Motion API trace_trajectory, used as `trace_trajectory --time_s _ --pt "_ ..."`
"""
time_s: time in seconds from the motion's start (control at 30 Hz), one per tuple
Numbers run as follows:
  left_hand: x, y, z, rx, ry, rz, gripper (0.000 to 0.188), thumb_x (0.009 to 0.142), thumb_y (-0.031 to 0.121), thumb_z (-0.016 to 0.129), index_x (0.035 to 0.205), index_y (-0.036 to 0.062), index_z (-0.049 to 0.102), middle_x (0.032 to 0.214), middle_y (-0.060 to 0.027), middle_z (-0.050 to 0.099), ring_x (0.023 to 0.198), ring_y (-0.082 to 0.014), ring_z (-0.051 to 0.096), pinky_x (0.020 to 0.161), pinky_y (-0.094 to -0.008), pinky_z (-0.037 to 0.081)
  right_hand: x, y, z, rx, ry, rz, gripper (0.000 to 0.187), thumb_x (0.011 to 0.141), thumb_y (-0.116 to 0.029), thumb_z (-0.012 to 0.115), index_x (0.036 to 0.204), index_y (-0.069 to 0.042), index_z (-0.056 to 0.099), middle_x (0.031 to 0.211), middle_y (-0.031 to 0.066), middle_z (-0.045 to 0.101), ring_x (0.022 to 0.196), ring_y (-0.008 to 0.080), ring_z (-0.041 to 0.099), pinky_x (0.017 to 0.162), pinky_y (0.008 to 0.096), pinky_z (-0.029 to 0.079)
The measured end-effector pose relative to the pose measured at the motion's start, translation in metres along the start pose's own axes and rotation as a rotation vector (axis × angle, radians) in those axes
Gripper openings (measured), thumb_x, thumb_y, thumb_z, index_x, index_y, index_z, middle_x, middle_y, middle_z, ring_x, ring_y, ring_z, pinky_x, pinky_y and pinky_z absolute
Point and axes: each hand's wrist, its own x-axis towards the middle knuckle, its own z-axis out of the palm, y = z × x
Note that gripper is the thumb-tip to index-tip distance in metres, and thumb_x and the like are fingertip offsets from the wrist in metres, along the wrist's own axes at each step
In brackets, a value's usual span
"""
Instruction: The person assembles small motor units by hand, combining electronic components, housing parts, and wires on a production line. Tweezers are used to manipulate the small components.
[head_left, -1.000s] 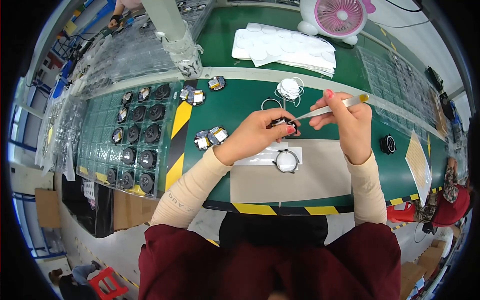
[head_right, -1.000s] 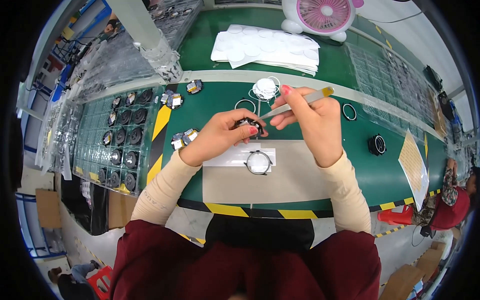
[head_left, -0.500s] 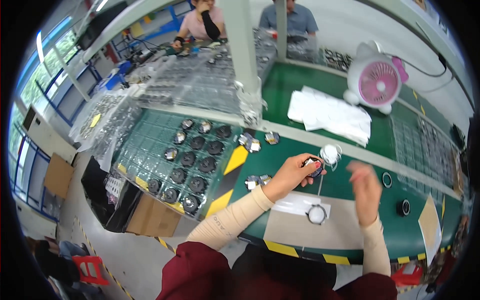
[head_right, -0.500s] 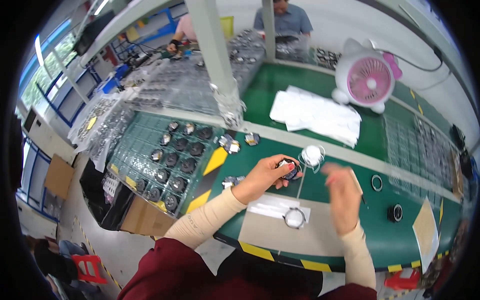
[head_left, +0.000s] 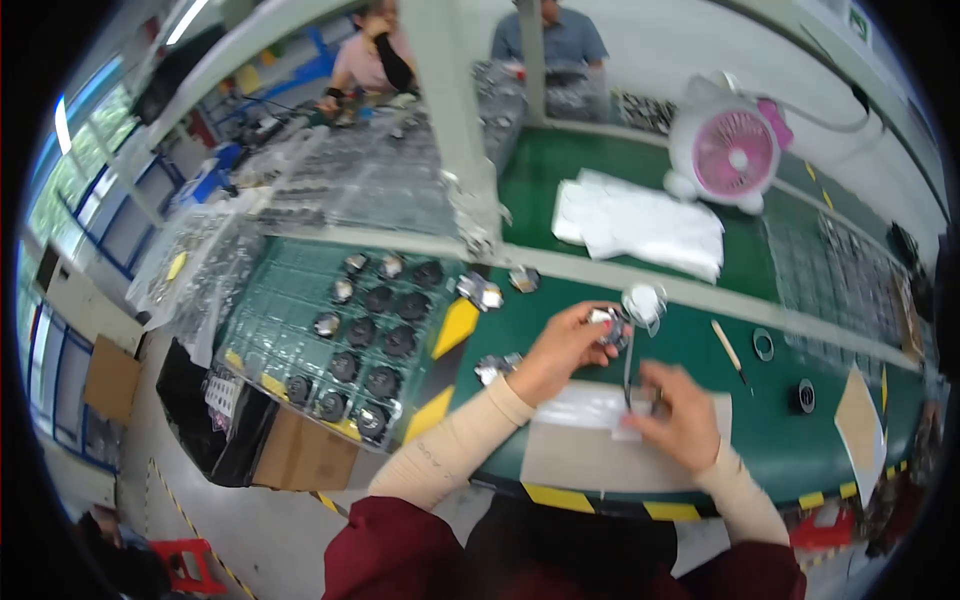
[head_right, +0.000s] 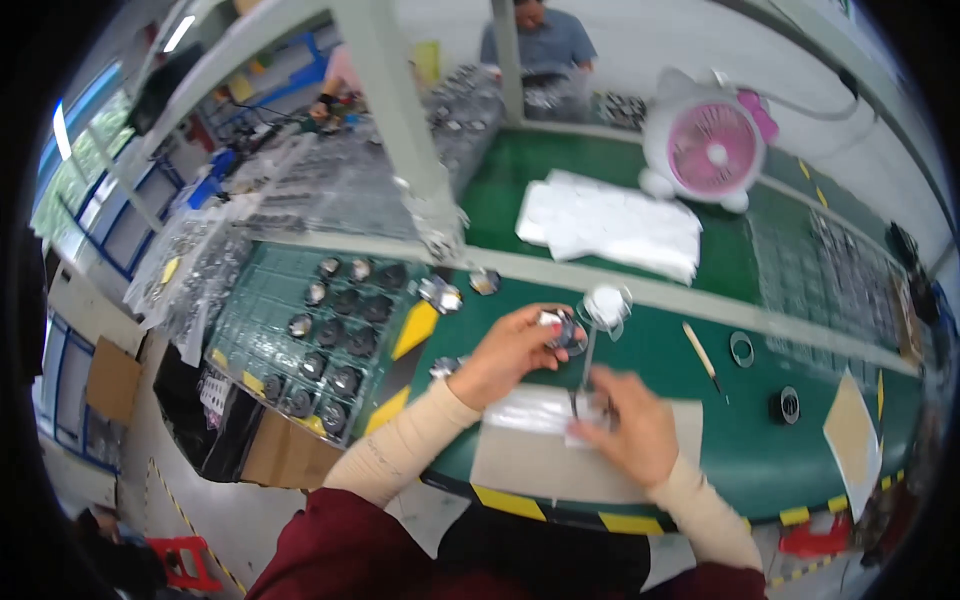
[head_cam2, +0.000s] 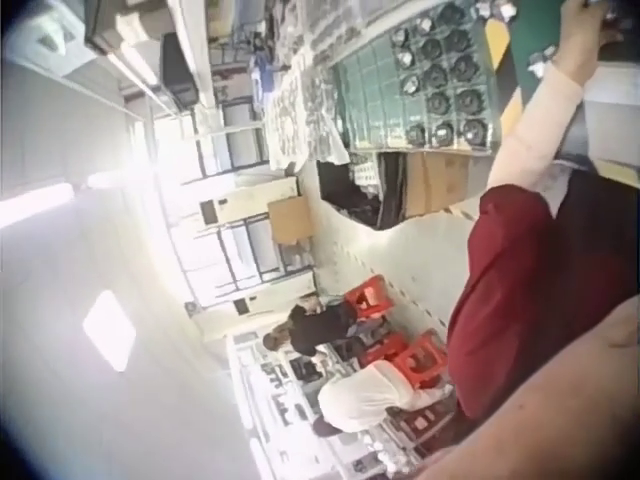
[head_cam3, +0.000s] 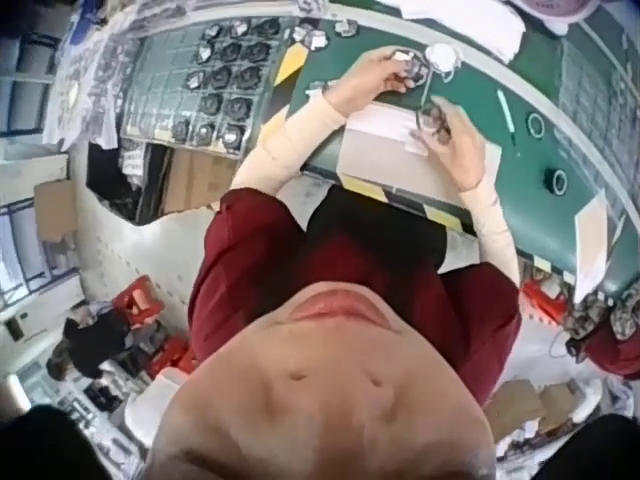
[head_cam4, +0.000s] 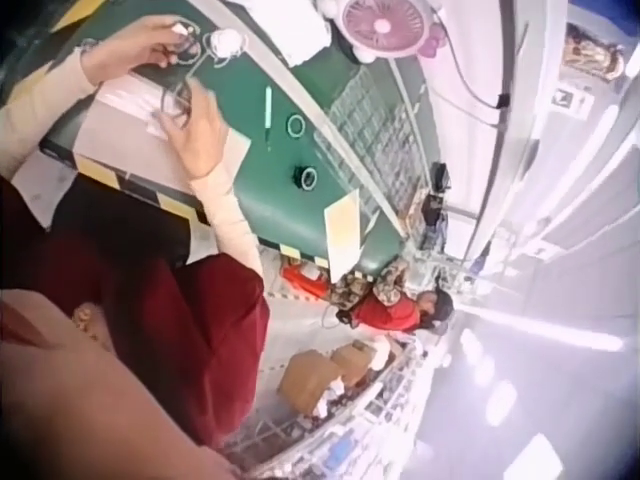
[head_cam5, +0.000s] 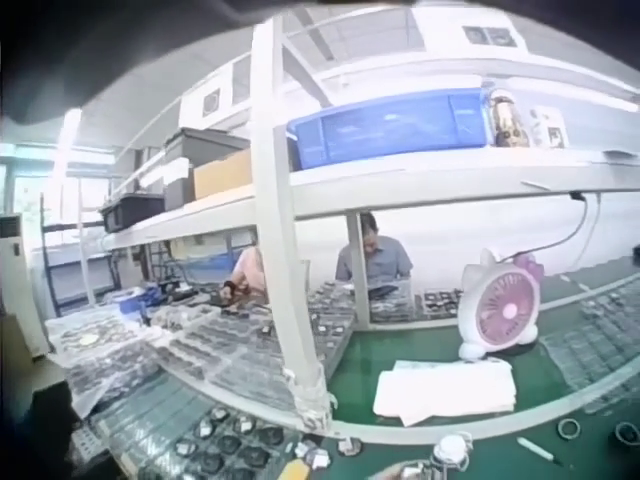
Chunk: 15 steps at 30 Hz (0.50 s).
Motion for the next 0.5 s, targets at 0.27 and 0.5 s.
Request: trace_trajectory --time_s 0.27,0.5 --pt "-0.002 -0.013 0.012 -0.049 -0.276 -0.091 0.041 0.086 0.007 0.038 0.126 -0.0010 0.035 0.118 -0.0125 0.048 0.107 -0.0205 0.050 0.093 -0.0364 0.041 0.028 0.013 0.010 -0.133 0.260 -0.036 0.060 0.061 -0.009 0.077 0.115 -0.003 0.051 0.096 0.0092 0.055 0.084 0.0188 0.057 0.066 0.0274 0.051" --pt "-0.010 -0.028 0.028 0.192 -0.106 -0.116 0.033 0.087 0.010 0.049 0.118 0.0004 0.043 0.103 -0.0052 0.054 0.094 -0.0107 0.055 0.074 -0.0233 0.048 0.018 0.013 0.019 -0.259 0.266 -0.159 0.058 0.056 -0.013 0.078 0.109 -0.005 0.056 0.098 0.0086 0.054 0.083 0.0208 0.057 0.061 0.0268 0.051"
